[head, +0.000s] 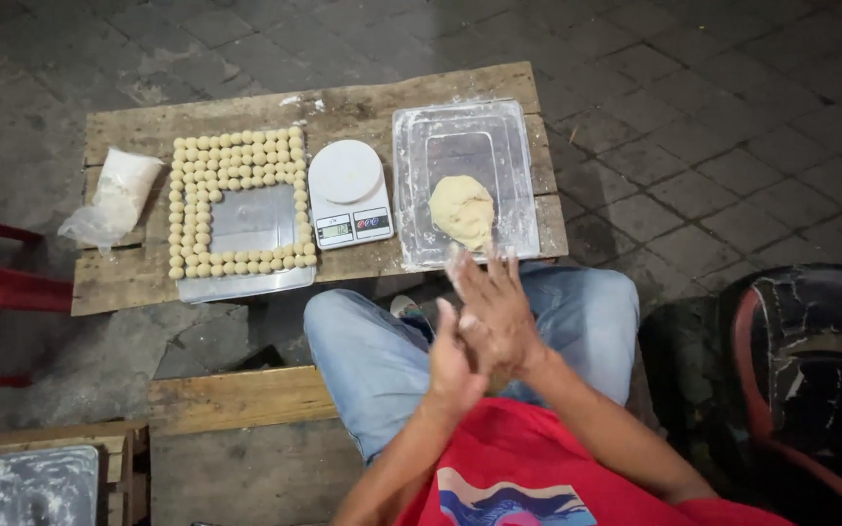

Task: The person sits cross-legged and repeatedly pinches off small pieces of dough from a larger mass. They roll each piece into a ball between their palms, place it on a digital scale to check the weight, and then arrange the finished balls in a tray. The process is repeated continuously.

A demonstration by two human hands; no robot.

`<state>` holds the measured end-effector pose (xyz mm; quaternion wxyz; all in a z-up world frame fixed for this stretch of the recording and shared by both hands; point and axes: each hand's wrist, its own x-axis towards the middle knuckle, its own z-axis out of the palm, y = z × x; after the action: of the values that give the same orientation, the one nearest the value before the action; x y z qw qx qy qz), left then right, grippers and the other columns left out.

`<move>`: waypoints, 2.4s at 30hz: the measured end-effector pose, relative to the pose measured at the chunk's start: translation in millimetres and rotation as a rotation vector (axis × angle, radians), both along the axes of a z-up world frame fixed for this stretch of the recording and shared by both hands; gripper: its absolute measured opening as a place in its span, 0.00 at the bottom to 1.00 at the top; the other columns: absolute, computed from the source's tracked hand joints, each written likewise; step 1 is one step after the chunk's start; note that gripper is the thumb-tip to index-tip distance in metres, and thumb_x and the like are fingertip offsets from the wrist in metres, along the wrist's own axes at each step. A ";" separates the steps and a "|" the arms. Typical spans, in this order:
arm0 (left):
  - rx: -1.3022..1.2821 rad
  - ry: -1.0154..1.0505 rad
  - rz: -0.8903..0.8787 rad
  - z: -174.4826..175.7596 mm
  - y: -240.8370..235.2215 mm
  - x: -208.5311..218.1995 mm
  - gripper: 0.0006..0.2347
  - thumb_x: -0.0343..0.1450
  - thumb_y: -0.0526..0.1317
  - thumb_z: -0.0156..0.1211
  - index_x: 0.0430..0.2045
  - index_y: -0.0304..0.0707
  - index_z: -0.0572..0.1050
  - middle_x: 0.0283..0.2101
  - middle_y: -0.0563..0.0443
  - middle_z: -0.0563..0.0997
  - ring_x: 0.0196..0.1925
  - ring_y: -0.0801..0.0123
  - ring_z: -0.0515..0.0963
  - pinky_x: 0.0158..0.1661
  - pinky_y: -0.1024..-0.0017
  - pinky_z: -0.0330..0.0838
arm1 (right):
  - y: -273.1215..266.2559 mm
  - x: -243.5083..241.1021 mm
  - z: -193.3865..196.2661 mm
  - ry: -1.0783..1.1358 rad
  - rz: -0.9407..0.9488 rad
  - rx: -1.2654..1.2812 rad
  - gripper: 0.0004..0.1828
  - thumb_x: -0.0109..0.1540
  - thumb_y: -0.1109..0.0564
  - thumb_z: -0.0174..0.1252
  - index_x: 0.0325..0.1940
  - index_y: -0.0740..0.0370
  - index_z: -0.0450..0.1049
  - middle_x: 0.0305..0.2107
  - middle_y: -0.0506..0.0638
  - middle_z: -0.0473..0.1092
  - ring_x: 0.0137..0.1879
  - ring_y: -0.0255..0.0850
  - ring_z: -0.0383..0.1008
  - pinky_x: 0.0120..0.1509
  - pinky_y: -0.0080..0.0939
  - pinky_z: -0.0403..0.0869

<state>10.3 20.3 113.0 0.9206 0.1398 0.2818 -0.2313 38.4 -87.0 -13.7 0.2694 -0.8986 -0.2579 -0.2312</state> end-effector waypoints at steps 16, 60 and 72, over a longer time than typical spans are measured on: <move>0.779 -0.633 0.072 -238.3 0.5 -14.3 0.26 0.68 0.55 0.55 0.56 0.40 0.77 0.59 0.41 0.79 0.61 0.57 0.77 0.64 0.64 0.66 | 31.9 -23.0 42.6 -0.024 0.258 0.026 0.40 0.68 0.32 0.24 0.76 0.51 0.61 0.74 0.51 0.57 0.79 0.55 0.52 0.80 0.66 0.41; 2.553 -0.417 0.170 -279.8 406.2 311.3 0.15 0.68 0.23 0.62 0.47 0.34 0.75 0.49 0.40 0.76 0.47 0.47 0.73 0.40 0.54 0.73 | -202.5 9.8 -121.6 -0.035 -0.833 -0.034 0.21 0.80 0.62 0.44 0.64 0.83 0.78 0.56 0.76 0.75 0.63 0.72 0.72 0.65 0.65 0.63; 2.830 -0.133 0.253 -295.2 401.0 331.9 0.12 0.60 0.31 0.75 0.33 0.39 0.78 0.34 0.47 0.78 0.35 0.55 0.75 0.34 0.60 0.71 | -214.3 9.4 -115.8 -0.091 -0.855 0.025 0.19 0.79 0.65 0.46 0.61 0.87 0.76 0.51 0.76 0.78 0.54 0.73 0.74 0.60 0.59 0.68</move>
<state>342.2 421.3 -182.2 0.0323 0.9124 0.2392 0.3306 47.8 -301.4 -129.4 0.1486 -0.9103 0.1288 -0.3643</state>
